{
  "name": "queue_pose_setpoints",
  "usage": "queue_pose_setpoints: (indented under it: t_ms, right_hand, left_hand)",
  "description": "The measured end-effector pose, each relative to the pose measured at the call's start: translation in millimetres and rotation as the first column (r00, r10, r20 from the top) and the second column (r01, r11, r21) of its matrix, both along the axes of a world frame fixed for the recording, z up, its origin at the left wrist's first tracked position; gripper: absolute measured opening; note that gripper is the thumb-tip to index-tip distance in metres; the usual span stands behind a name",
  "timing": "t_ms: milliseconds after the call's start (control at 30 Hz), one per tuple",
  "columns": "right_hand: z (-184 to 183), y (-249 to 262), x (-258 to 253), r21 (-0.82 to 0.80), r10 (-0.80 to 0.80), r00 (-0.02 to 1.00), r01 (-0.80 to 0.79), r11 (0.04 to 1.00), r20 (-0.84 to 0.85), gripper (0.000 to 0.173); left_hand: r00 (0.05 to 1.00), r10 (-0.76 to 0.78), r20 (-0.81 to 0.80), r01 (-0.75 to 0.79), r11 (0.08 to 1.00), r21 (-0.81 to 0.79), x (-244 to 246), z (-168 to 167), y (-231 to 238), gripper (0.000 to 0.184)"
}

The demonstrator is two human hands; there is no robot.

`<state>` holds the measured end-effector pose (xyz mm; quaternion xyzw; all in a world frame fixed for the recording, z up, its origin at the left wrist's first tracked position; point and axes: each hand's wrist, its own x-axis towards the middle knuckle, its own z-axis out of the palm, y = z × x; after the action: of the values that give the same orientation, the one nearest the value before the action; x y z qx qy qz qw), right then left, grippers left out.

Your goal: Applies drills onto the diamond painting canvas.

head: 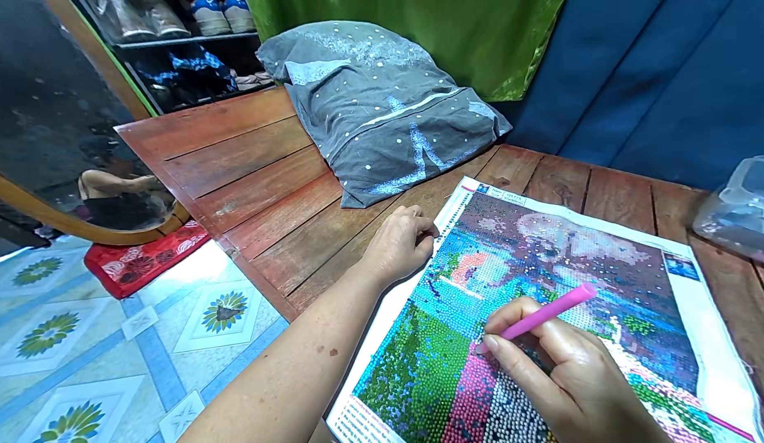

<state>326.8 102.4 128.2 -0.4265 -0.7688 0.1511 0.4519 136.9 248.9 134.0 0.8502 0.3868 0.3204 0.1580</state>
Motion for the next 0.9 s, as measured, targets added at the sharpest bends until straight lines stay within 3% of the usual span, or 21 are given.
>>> queue_pose_setpoints:
  t_ms: [400,900]
  right_hand:
    - [0.9,-0.2,0.2,0.002,0.013,1.000,-0.013,1.000,0.008,0.017]
    - [6.0,-2.4,-2.7,0.094,-0.012,0.991,-0.001,0.996,0.134,0.013]
  left_hand:
    - [1.000,-0.002,0.002,0.002,1.000,0.003,-0.3,0.2,-0.1,0.016]
    - [1.000,0.009,-0.015,-0.010,1.000,-0.018,0.3,2.3,-1.5,0.016]
